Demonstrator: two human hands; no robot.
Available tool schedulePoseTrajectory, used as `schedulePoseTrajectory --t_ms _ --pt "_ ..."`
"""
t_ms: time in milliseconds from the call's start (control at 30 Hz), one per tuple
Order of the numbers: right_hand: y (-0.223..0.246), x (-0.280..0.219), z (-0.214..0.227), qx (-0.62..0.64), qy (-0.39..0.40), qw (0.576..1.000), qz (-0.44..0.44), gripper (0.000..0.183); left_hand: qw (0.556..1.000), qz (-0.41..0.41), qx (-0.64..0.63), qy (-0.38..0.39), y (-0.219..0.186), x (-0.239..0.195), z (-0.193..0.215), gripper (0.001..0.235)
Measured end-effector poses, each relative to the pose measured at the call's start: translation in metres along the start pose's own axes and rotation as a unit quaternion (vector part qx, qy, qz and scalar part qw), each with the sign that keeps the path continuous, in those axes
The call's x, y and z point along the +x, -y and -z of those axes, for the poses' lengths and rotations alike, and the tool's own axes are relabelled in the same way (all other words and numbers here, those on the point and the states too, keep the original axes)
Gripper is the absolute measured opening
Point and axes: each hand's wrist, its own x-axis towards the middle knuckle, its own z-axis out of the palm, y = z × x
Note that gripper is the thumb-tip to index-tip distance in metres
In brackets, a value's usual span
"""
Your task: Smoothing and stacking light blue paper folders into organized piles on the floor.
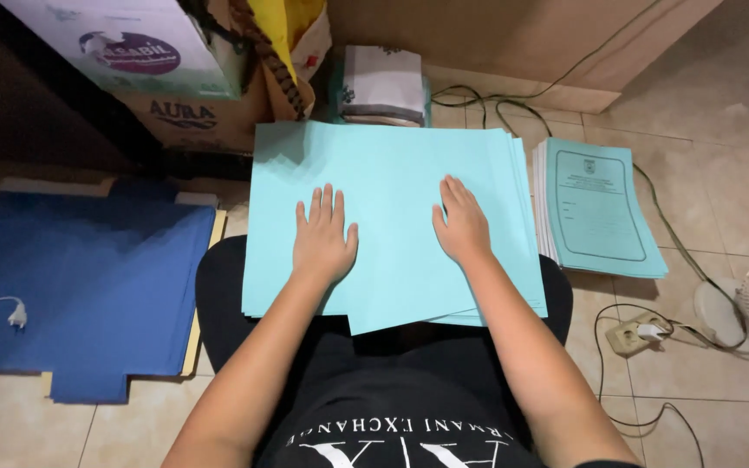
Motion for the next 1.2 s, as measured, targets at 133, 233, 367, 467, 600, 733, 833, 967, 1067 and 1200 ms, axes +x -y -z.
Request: schedulePoseTrajectory --t_ms 133,233,367,467,600,733,833,967,1067,1200 --pt "-0.007 -0.024 -0.003 -0.02 0.002 1.0 0.023 0.057 1.0 -0.004 0.011 0.005 0.002 -0.017 0.0 0.067" --pt "-0.007 -0.015 -0.005 -0.036 0.0 0.999 0.032 0.058 1.0 0.002 0.018 0.007 0.001 0.001 -0.007 0.068" --pt "-0.007 0.01 -0.013 -0.056 0.031 0.998 0.016 0.065 0.999 0.038 0.027 0.002 -0.006 0.037 -0.019 0.072" --pt "0.002 0.044 -0.021 -0.062 0.024 0.998 0.01 0.067 0.998 0.051 0.033 -0.021 -0.016 0.073 -0.016 0.075" --pt "0.047 0.07 -0.022 -0.025 0.004 0.994 0.109 0.062 0.999 -0.006 0.019 -0.03 -0.035 0.107 -0.019 0.07" --pt "0.043 0.103 -0.032 -0.064 0.032 0.986 0.153 0.057 0.999 -0.033 0.001 -0.008 -0.035 0.109 -0.006 0.063" --pt "0.037 0.119 -0.033 -0.057 0.022 0.996 0.07 0.059 1.0 0.001 -0.021 -0.018 -0.034 0.112 -0.003 0.066" --pt "0.037 0.113 -0.032 -0.068 0.044 0.995 0.06 0.06 0.997 0.062 -0.021 -0.05 -0.032 0.11 -0.005 0.067" --pt "0.026 0.104 -0.027 -0.055 0.033 0.998 0.004 0.061 0.995 0.078 -0.023 -0.063 -0.03 0.107 -0.01 0.069" --pt "0.019 0.078 -0.021 -0.036 0.014 0.996 -0.081 0.066 0.995 0.074 -0.017 -0.07 -0.02 0.092 -0.01 0.069"
